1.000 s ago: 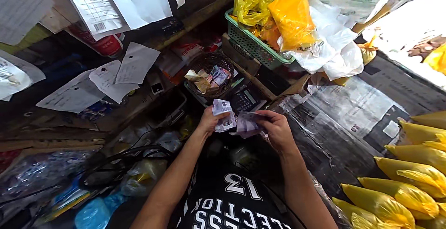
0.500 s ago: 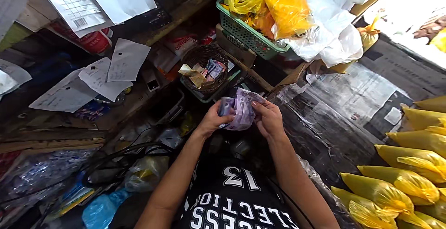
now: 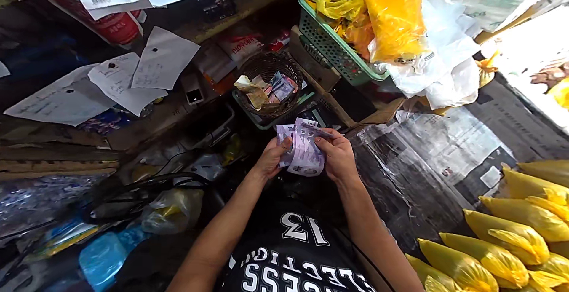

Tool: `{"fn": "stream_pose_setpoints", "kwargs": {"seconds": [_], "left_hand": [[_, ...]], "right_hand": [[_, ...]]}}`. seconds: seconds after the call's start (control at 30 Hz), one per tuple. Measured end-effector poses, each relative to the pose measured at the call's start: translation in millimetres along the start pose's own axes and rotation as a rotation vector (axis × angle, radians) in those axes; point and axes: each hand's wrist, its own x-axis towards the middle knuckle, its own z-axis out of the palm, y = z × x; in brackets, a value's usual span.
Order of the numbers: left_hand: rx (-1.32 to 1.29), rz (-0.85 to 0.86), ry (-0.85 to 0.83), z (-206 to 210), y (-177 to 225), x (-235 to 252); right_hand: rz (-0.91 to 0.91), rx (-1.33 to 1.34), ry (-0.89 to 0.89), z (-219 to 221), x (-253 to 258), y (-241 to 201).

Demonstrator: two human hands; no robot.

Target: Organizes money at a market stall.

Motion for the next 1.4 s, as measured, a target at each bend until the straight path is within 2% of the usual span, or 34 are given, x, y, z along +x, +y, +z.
{"fn": "stream_pose_setpoints", "kwargs": {"seconds": [0.13,0.23,0.33,0.4,0.5,0.6,0.67,0.8,0.87,0.97,1.1,1.2,1.3,1.4], "left_hand": [[0.116,0.084,0.038,-7.1,-1.6,4.7],[0.056,-0.025,0.062,-8.6,8.1,10.9],[-0.015,-0.090,0.241,-13.1,20.2,17.4],[-0.123,-0.029,0.313,-23.8,37.5,16.0],[-0.197,0.110,0.329,-55.9,74.5,8.3],[-0.103,0.150,0.431,-90.7,94.0,1.4],[-0.045,0.165,0.438,-106.6,92.9,3.6],[0.061,0.141,0.452,-106.3,78.8,24.9],[0.118,0.175,0.413,-101.9,66.3,40.0],[0.193,0.263,0.403,-93.2,51.6,60.9],[0.264,0.205,0.397,-84.4,51.9,67.9],[0.260,0.158,0.358,-89.0,60.8,60.2],[0.261,0.220,0.399,-95.3,73.1,45.6],[0.351,0.402,0.489,-95.4,93.3,30.5]], "right_hand": [[0.012,-0.186,-0.064,15.7,15.0,-2.9],[-0.035,-0.368,-0.108,37.6,28.8,1.1],[-0.084,-0.465,-0.197,61.1,36.5,13.4],[-0.100,-0.551,-0.276,70.2,40.5,15.3],[-0.288,-0.974,-0.291,65.5,74.6,-7.5],[-0.487,-1.408,-0.208,60.8,128.6,-35.8],[-0.508,-1.605,-0.194,64.7,163.5,-38.3],[-0.361,-1.967,-0.221,90.1,211.2,-27.2],[-0.423,-1.975,-0.228,96.8,226.5,-25.3],[-0.494,-1.853,-0.216,98.6,247.5,-35.3],[-0.262,-1.595,-0.306,101.1,256.4,-75.7],[-0.207,-1.447,-0.367,91.4,252.5,-87.9],[-0.241,-1.353,-0.326,74.1,230.7,-95.9],[-0.284,-1.103,-0.385,66.1,164.6,-119.0]]}}
